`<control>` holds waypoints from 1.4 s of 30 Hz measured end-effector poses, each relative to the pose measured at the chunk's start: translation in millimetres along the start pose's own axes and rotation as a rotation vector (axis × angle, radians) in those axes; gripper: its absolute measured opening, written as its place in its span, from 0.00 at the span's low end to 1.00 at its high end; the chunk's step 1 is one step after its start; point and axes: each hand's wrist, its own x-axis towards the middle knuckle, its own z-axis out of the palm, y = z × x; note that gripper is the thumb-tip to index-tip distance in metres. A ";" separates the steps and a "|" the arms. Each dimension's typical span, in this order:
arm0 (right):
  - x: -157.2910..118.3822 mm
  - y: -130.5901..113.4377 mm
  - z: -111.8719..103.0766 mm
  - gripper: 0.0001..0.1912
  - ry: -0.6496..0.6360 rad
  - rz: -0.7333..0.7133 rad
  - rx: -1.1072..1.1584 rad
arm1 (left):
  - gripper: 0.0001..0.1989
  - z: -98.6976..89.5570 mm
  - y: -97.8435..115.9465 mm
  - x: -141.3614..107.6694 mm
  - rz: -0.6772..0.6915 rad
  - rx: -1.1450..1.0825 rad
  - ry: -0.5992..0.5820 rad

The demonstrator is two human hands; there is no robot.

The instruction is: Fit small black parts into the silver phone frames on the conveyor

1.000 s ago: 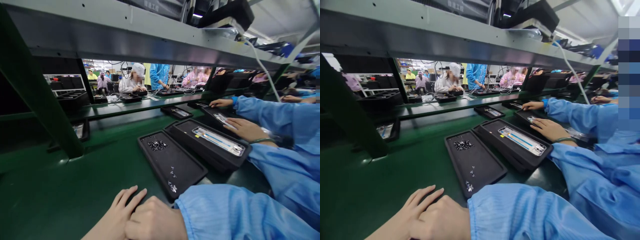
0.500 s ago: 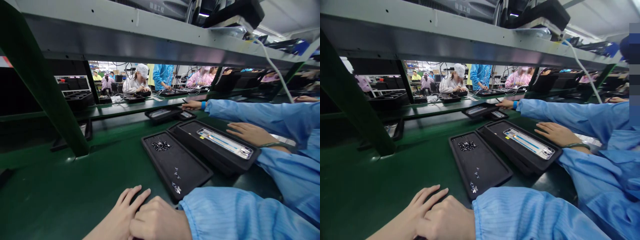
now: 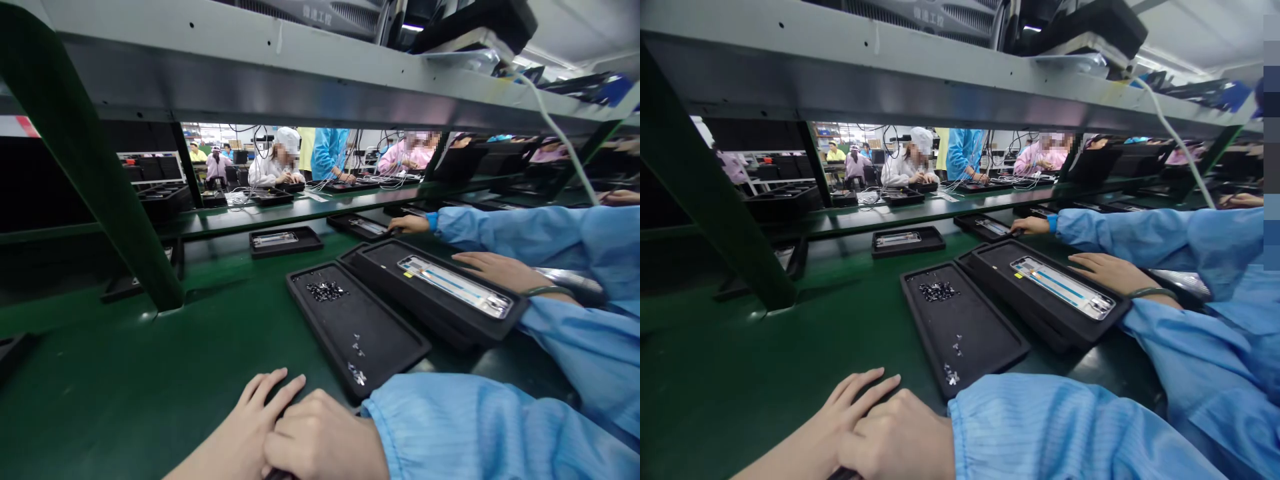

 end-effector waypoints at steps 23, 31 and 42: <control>202.6 214.5 14.0 0.17 -0.132 0.856 -0.156 | 0.24 -35.5 14.1 23.3 0.024 -0.066 -0.168; 174.2 175.5 -17.8 0.15 -0.182 0.688 -0.181 | 0.28 -44.5 12.1 22.4 0.020 -0.141 -0.126; 35.4 18.3 -74.2 0.07 -0.222 0.285 -0.203 | 0.12 -99.1 -11.1 -0.7 -0.297 -0.204 0.573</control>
